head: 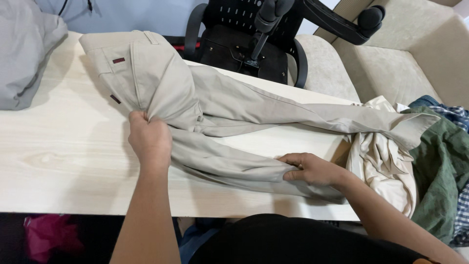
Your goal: The person folds a pair of light grey shorts and a pair of beige trousers on a light wooden table. They smooth the fabric, fold the legs, and then fold the garments into compact rectangles.
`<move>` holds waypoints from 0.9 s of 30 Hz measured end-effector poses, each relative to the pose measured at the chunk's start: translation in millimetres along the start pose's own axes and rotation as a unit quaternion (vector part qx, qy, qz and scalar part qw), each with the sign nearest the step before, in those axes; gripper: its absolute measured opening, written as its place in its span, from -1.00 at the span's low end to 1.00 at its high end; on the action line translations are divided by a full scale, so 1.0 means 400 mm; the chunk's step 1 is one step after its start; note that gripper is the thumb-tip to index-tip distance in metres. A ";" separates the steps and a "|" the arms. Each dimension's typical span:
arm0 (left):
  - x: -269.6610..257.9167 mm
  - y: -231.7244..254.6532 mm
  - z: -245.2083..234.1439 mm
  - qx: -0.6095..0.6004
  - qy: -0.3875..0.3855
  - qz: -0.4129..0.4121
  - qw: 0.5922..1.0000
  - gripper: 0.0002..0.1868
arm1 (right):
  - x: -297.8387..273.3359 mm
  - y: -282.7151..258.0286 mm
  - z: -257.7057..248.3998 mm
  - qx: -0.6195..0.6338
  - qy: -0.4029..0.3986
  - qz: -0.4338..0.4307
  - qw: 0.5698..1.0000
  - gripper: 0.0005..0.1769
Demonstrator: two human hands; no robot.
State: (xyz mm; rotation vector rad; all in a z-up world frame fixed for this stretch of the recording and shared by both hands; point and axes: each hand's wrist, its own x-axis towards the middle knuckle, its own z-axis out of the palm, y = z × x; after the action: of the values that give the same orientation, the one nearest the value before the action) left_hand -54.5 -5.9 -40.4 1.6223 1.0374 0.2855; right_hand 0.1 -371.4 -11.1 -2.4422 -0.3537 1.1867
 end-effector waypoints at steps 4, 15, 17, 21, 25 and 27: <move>-0.047 -0.011 -0.051 -0.198 -0.094 -0.060 0.974 -0.53 | 0.024 0.019 -0.014 0.118 0.020 -0.040 0.992 -0.45; -0.092 0.141 -0.111 0.336 -0.181 0.082 0.920 -0.52 | 0.161 -0.008 -0.107 0.004 0.400 -0.155 0.903 -0.44; -0.054 0.150 -0.058 0.295 -0.041 0.190 0.935 -0.53 | 0.190 -0.013 -0.124 -0.007 0.354 -0.068 0.933 -0.27; 0.068 0.183 0.033 0.380 0.078 0.289 0.875 -0.17 | 0.212 0.003 -0.137 -0.023 0.265 -0.016 0.964 -0.25; 0.143 0.193 0.046 0.452 -0.024 0.127 0.883 -0.03 | 0.193 0.058 -0.145 0.041 0.236 0.008 0.971 -0.56; 0.149 0.199 0.032 0.421 -0.092 0.021 0.902 -0.31 | 0.180 0.081 -0.157 0.117 0.254 0.019 0.960 -0.66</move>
State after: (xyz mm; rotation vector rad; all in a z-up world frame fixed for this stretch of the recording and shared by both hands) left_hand 26.1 31.4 6.0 2.3856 1.0374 -0.3458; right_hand 95.2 -387.5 -40.5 -2.4345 -0.0107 0.5359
